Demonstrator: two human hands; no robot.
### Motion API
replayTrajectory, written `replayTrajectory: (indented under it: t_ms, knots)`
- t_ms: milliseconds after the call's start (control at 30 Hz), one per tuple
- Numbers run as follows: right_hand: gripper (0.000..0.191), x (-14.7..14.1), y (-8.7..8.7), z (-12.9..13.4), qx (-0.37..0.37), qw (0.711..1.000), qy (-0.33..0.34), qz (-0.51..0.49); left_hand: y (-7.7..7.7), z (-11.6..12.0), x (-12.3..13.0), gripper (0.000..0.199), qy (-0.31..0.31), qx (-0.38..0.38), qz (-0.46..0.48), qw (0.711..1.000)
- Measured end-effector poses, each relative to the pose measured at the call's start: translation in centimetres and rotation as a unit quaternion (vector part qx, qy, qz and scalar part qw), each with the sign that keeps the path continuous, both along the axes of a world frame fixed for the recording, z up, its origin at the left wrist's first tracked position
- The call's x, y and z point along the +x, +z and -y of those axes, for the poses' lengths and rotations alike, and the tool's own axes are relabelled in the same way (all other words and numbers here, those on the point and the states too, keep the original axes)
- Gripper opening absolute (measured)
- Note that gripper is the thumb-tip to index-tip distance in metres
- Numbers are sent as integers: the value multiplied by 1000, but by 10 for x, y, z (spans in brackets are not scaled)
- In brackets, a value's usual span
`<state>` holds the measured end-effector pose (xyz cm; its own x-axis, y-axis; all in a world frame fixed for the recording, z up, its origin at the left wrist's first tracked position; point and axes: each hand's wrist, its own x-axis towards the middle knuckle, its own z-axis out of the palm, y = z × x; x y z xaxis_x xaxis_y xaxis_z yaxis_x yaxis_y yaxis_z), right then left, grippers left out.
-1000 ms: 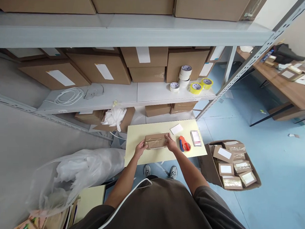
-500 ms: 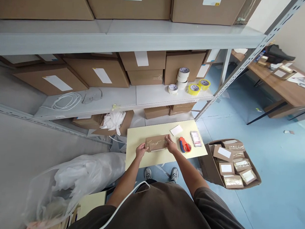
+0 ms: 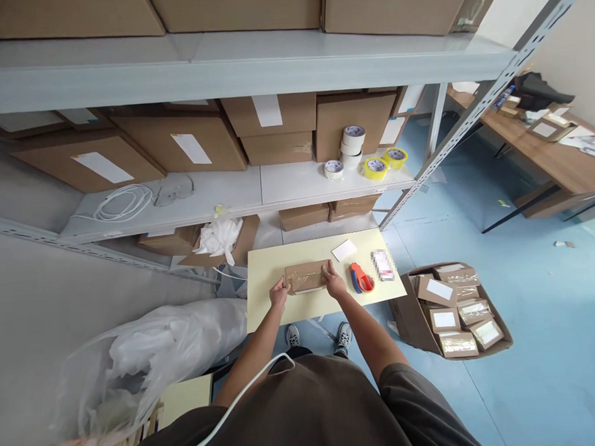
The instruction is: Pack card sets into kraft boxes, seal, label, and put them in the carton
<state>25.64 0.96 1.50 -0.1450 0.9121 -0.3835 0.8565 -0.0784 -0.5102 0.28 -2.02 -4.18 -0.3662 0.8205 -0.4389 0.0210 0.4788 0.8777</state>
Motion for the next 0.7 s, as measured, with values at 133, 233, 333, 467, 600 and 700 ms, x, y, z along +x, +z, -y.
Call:
replayTrajectory:
  t_ms: [133, 233, 333, 467, 600, 700]
  knots:
    - [58, 0, 0, 0, -4, 1000, 11, 3, 6, -2, -1, 61, -21, 2, -12, 1000]
    - [59, -1, -3, 2, 1, 1000, 12, 3, 13, 0, 3, 68, -34, -24, -69, 997]
    - [59, -3, -10, 7, 23, 1000, 14, 3, 21, -4, 14, 71, -34, -75, -160, 984]
    - [59, -5, -16, 15, 49, 999, 9, -3, 25, -15, 27, 59, -45, -109, -239, 964]
    - [54, 12, -17, 16, 69, 997, 30, -34, 20, -23, 27, 55, -31, -113, -281, 953]
    - [54, 49, -14, 13, 110, 993, -9, -47, 12, -26, 21, 52, -20, -109, -275, 955]
